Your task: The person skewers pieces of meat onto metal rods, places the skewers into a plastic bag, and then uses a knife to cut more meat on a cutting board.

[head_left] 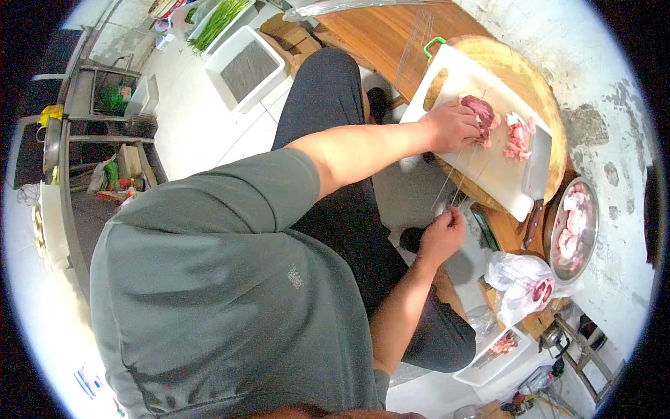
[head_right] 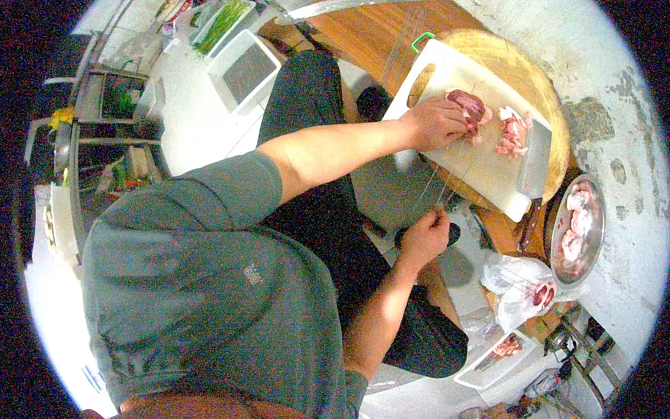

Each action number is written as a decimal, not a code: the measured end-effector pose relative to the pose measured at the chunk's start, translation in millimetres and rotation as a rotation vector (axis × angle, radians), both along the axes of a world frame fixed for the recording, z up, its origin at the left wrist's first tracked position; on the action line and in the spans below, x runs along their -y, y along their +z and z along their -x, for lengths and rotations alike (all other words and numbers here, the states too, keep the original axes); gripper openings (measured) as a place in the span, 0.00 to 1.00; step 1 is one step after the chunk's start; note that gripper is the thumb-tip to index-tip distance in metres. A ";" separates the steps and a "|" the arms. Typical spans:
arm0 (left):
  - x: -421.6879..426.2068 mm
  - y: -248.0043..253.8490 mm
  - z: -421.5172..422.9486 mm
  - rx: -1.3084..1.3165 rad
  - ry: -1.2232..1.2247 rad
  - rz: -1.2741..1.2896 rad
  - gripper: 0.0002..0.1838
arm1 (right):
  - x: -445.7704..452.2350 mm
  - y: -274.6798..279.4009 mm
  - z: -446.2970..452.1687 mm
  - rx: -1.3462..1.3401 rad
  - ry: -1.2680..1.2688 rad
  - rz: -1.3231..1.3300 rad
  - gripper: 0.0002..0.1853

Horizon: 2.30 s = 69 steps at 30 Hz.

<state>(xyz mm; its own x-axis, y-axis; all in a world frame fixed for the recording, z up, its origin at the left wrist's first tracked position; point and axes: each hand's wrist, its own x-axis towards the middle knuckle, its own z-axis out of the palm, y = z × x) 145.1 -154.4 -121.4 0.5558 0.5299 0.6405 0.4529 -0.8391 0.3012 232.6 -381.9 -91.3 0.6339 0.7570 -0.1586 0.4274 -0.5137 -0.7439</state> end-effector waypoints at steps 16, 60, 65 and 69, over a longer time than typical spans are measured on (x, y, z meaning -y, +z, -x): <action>-0.8 -3.9 -1.0 0.058 0.016 -0.069 0.06 | -8.6 20.4 -5.4 0.164 0.078 0.077 0.16; -3.1 -11.2 -5.9 0.039 -0.006 0.043 0.08 | -39.2 12.2 -12.0 0.196 0.091 0.048 0.17; -3.6 -7.3 -4.4 0.053 0.002 0.015 0.08 | -43.8 3.5 -9.6 0.208 0.043 -0.001 0.17; -5.4 -10.5 -5.1 0.076 -0.020 0.098 0.08 | -44.9 8.2 -8.5 0.190 0.052 0.014 0.17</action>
<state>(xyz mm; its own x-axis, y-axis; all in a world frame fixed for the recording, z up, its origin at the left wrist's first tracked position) 150.2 -148.9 -131.9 0.5189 0.5811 0.6270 0.4094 -0.8128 0.4145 241.2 -337.0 -83.1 0.6136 0.7880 -0.0509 0.5856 -0.4973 -0.6401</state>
